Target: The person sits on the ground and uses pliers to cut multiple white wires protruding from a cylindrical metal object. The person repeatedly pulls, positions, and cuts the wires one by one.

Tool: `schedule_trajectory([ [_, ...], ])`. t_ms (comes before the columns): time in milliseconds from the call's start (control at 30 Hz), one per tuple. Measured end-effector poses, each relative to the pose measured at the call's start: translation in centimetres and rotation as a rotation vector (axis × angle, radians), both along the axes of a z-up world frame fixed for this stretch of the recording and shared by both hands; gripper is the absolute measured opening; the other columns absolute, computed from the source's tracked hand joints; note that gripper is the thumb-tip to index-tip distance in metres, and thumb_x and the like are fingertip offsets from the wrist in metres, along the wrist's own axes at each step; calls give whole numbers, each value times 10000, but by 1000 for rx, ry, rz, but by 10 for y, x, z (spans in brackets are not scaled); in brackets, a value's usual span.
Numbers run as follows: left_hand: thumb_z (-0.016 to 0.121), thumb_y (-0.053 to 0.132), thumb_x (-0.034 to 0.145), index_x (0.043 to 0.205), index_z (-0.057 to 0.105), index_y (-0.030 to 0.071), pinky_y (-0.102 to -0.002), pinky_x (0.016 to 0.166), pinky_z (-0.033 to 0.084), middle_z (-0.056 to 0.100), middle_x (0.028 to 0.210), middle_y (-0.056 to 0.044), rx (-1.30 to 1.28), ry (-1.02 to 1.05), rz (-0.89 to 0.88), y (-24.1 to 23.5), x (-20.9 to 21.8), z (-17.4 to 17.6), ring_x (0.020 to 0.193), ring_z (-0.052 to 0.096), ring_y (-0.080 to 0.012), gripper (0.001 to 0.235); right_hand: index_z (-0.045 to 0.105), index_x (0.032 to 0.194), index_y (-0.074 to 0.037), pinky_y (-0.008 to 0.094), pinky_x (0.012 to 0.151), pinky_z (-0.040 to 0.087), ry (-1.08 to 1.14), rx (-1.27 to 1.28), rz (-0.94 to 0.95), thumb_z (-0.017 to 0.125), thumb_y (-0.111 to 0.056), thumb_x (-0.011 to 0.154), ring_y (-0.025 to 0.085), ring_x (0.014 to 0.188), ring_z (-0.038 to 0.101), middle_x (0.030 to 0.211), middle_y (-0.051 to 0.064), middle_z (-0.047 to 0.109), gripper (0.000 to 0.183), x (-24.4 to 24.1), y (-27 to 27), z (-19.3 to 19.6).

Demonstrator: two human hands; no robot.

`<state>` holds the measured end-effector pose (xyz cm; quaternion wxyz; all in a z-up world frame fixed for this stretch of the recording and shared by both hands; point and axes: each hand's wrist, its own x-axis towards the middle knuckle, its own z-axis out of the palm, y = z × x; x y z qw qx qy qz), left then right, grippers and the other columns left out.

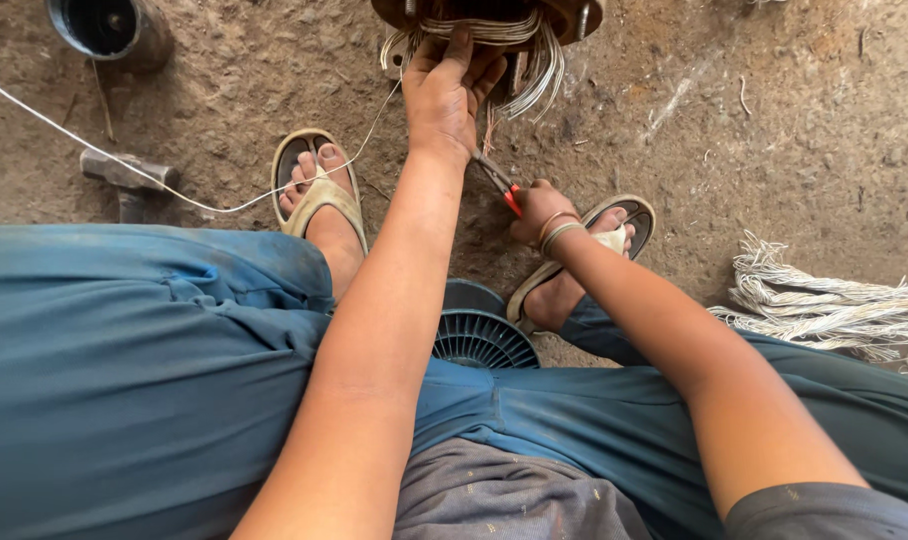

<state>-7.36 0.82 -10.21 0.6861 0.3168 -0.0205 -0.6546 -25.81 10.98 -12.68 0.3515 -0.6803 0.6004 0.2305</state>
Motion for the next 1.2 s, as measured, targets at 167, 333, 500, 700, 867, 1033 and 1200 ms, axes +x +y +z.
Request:
schedule_trajectory([
  [167, 704, 124, 969, 1141, 671, 5, -470, 815, 642, 766, 1036, -158, 42, -60, -20, 4, 0, -1, 926, 762, -311, 211, 746, 982, -86, 409, 790, 566, -107, 247, -307, 701, -181, 702, 302, 824, 723, 848, 168, 741, 299, -12, -14, -28],
  [333, 727, 80, 939, 1139, 682, 10, -480, 860, 642, 760, 1051, -133, -31, 73, -10, 4, 5, -1, 959, 759, -307, 216, 749, 874, -5, 355, 650, 552, -342, 425, -512, 773, -129, 695, 184, 691, 678, 737, 82, 720, 219, -14, -16, -38],
  [500, 735, 80, 954, 1144, 680, 18, -485, 890, 632, 753, 1060, -118, -89, 110, -25, 4, 7, -1, 983, 752, -305, 208, 740, 844, 1, 321, 575, 519, -395, 436, -545, 795, -117, 714, 155, 634, 658, 715, 68, 712, 184, -6, -14, -26],
  [700, 746, 65, 936, 1118, 680, -5, -493, 881, 643, 753, 1038, -139, -75, 52, 26, 4, 4, 5, 951, 761, -317, 206, 718, 845, 8, 334, 469, 496, -466, 565, -665, 726, -49, 751, 216, 571, 665, 694, 134, 697, 111, 3, -18, 7],
  [867, 756, 159, 921, 1075, 682, -34, -488, 829, 658, 765, 968, -156, 31, -32, 91, -1, -3, 16, 885, 770, -322, 257, 711, 883, 24, 354, 537, 622, -611, 655, -889, 553, 25, 725, 223, 686, 762, 845, 117, 753, 224, 10, -19, 30],
  [1033, 741, 167, 907, 1036, 676, -18, -495, 780, 671, 773, 896, -159, 77, -65, 53, -7, -1, 16, 839, 781, -339, 234, 658, 962, 17, 307, 658, 590, -772, 694, -915, 654, 26, 819, 176, 802, 696, 960, 100, 674, 143, 6, -5, 54],
  [1200, 724, 128, 919, 1051, 677, -18, -491, 815, 670, 776, 928, -166, 16, 21, -5, -3, 9, 4, 875, 793, -324, 202, 679, 1014, -78, 281, 713, 527, -877, 681, -885, 588, 69, 744, 139, 824, 622, 1011, 45, 639, 320, -3, 24, 95],
])
